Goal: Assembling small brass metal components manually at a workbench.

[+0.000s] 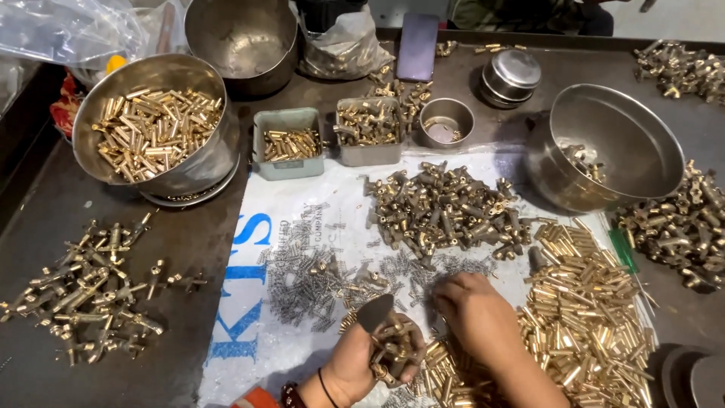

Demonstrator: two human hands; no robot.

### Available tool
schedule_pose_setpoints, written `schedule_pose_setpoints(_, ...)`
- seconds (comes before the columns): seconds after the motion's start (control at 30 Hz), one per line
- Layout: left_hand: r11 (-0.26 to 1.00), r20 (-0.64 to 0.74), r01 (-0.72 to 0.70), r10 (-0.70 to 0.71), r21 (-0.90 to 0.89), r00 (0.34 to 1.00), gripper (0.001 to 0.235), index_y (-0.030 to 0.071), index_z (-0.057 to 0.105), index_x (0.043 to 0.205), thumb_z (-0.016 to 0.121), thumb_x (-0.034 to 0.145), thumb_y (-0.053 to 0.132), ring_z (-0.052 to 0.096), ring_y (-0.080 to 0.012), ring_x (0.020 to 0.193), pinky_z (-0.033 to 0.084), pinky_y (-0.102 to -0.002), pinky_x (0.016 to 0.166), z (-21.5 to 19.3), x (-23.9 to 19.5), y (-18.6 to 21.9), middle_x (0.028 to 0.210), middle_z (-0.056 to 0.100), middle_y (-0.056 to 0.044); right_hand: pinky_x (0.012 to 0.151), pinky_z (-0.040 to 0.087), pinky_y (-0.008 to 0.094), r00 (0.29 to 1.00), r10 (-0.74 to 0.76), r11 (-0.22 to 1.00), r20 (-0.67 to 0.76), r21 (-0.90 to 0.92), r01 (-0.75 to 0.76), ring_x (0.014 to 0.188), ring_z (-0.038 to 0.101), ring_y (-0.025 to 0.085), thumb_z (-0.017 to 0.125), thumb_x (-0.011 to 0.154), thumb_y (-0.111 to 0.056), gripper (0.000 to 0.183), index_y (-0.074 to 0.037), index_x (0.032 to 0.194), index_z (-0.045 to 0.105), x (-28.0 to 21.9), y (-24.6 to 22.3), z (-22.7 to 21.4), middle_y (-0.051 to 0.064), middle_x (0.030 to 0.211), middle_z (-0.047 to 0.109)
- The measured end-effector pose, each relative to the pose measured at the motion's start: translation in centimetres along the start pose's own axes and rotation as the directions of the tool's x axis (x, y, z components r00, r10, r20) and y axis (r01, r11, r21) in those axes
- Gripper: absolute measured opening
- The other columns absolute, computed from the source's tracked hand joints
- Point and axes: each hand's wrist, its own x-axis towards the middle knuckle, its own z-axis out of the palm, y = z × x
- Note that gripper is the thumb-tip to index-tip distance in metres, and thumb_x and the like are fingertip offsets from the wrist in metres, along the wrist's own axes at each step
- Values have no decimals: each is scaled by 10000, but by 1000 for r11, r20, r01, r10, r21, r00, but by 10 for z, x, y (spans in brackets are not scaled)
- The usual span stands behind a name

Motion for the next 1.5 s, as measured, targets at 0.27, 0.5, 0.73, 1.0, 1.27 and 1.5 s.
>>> schedule_pose_setpoints(0.27, 997, -67, 17, -22, -73, 998, 660, 33, 716, 881, 391, 981, 597, 691, -209, 625, 556, -330, 629, -11, 8, 10, 760, 723, -95, 848, 548, 405, 979, -160, 984, -124, -97, 149, 880, 673, 284, 749, 712, -139, 211, -96, 911, 803, -3, -14, 6, 64, 956, 750)
schedule_pose_setpoints(0.5, 1000, -84, 31, -31, 1, 996, 569, 16, 694, 918, 442, 1066, 504, 641, -176, 584, 509, -295, 560, -31, 11, -8, 751, 694, -87, 825, 538, 397, 992, -24, 985, -125, -171, 3, 922, 665, 282, 746, 823, -183, 179, -82, 970, 764, -7, -17, 2, 80, 992, 720)
schedule_pose_setpoints(0.73, 997, -281, -54, 38, -50, 959, 367, 48, 726, 1118, 538, 993, 337, 652, -156, 611, 487, -305, 478, -20, 12, -8, 806, 704, -65, 842, 593, 339, 915, -243, 839, -322, 405, 365, 996, 725, 235, 764, 798, -80, 156, -60, 950, 737, -40, -50, -21, 82, 1053, 703)
schedule_pose_setpoints(1.0, 995, -184, 33, -50, -92, 982, 327, 49, 706, 1136, 565, 1004, 313, 647, -175, 594, 470, -298, 468, -9, 5, -7, 841, 704, -89, 788, 595, 334, 923, -267, 852, -277, 380, 360, 937, 726, 237, 782, 786, -79, 194, -45, 968, 726, -49, -42, -10, 80, 1049, 700)
schedule_pose_setpoints(1.27, 994, -99, 81, -73, 80, 992, 347, 49, 699, 1161, 562, 1034, 342, 634, -134, 595, 502, -265, 542, -28, 7, -15, 850, 713, -44, 838, 597, 348, 997, -82, 890, 10, 450, 69, 956, 749, 209, 801, 780, -88, 176, -70, 943, 737, -43, -45, -14, 40, 986, 727)
schedule_pose_setpoints(1.5, 975, -37, -221, 219, -35, 975, 525, 12, 682, 1085, 457, 1089, 486, 672, -152, 668, 534, -291, 563, -69, -5, 12, 893, 723, -94, 944, 589, 375, 992, 91, 695, 91, 707, -129, 974, 737, 211, 780, 809, -111, 85, -59, 877, 778, -38, -13, -1, 53, 980, 738)
